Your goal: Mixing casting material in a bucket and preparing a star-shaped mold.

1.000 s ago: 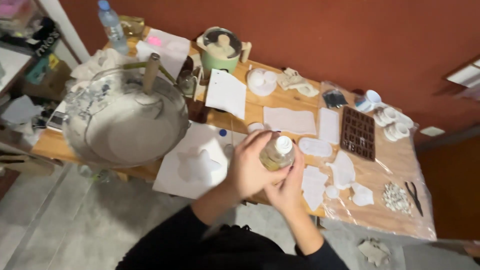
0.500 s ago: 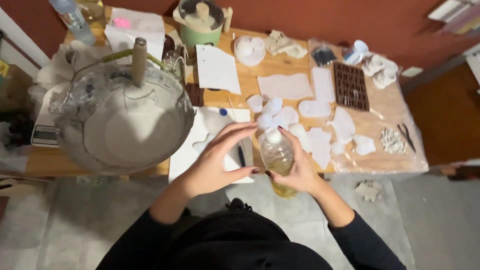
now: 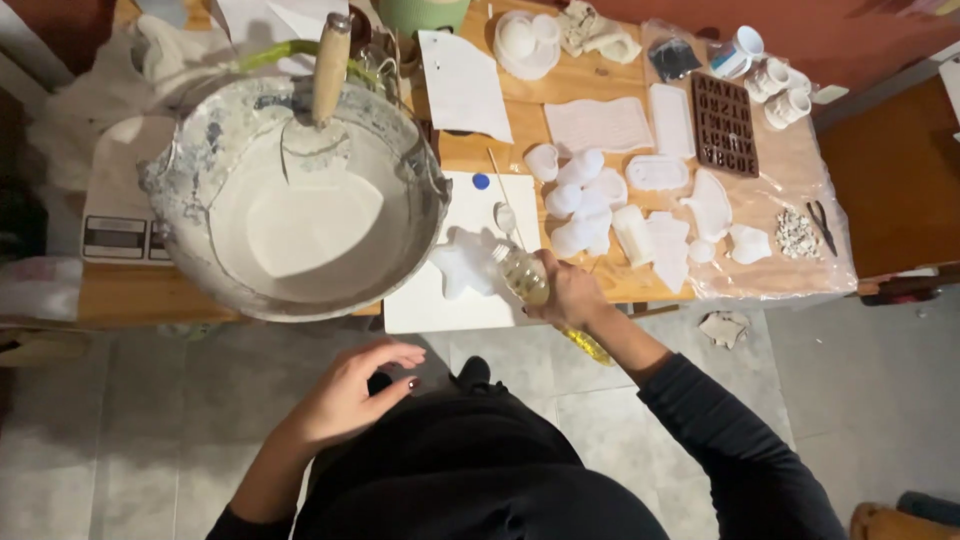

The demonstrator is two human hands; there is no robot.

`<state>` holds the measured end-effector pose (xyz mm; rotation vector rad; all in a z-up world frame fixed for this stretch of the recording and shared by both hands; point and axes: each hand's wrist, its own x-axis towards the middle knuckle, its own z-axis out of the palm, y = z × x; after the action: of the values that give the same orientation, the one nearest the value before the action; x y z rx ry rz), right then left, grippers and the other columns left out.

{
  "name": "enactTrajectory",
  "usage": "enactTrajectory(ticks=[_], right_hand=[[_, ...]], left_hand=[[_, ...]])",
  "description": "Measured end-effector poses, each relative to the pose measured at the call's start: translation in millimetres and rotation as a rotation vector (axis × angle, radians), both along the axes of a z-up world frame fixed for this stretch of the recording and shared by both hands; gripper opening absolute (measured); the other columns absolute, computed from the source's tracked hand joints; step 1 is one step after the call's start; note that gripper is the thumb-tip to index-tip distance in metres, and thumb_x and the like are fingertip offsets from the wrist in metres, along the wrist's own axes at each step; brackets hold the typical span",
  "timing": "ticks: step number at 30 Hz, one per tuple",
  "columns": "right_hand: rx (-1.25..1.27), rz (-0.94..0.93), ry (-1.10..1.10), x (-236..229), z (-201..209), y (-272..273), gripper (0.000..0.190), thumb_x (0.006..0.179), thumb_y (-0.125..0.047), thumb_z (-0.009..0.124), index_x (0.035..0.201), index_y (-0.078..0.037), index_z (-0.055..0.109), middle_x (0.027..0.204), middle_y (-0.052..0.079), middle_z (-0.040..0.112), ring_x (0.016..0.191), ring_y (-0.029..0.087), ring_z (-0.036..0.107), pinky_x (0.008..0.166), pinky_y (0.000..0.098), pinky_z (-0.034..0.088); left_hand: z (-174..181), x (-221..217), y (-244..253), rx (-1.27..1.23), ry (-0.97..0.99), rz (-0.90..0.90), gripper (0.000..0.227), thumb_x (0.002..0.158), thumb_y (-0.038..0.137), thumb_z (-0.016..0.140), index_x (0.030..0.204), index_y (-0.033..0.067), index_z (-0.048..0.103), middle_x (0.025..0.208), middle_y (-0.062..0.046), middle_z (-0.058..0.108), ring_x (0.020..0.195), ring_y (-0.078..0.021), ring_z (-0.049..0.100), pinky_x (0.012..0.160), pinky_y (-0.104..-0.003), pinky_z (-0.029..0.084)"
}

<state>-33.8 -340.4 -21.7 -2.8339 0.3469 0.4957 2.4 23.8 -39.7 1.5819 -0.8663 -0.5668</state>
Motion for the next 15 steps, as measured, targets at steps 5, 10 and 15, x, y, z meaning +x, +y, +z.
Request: enactTrajectory(ticks=[5, 10, 15], right_hand=[[-0.079, -0.110, 0.261, 14, 7, 15, 0.090, 0.073, -0.041, 0.082, 0.147, -0.014, 0.039, 0.101, 0.020, 0.077, 0.099, 0.037, 0.074, 0.090, 0.0454, 0.056], [-0.174, 0.000, 0.216, 16, 0, 13, 0.089, 0.070, -0.044, 0.087, 0.139, -0.011, 0.042, 0.110, 0.021, 0.070, 0.101, 0.040, 0.070, 0.088, 0.0465, 0.057], [-0.196, 0.023, 0.207, 17, -2, 11, 0.090, 0.070, -0.044, 0.088, 0.140, -0.011, 0.041, 0.112, 0.022, 0.067, 0.101, 0.041, 0.069, 0.086, 0.0471, 0.057]], left_hand=[[-5, 1, 2, 0.000, -0.032, 0.030, 0.031, 0.086, 0.006, 0.075, 0.116, 0.0035, 0.070, 0.114, -0.008, 0.077, 0.104, -0.0191, 0.075, 0.089, -0.033, 0.057], [-10, 0, -5, -0.001, -0.040, 0.004, 0.032, 0.085, 0.008, 0.076, 0.117, 0.0051, 0.070, 0.109, -0.007, 0.077, 0.100, -0.0183, 0.076, 0.086, -0.031, 0.058], [-7, 0, -7, 0.004, -0.034, -0.012, 0.032, 0.085, 0.007, 0.075, 0.116, 0.0050, 0.070, 0.107, -0.007, 0.077, 0.100, -0.0186, 0.076, 0.086, -0.032, 0.058]])
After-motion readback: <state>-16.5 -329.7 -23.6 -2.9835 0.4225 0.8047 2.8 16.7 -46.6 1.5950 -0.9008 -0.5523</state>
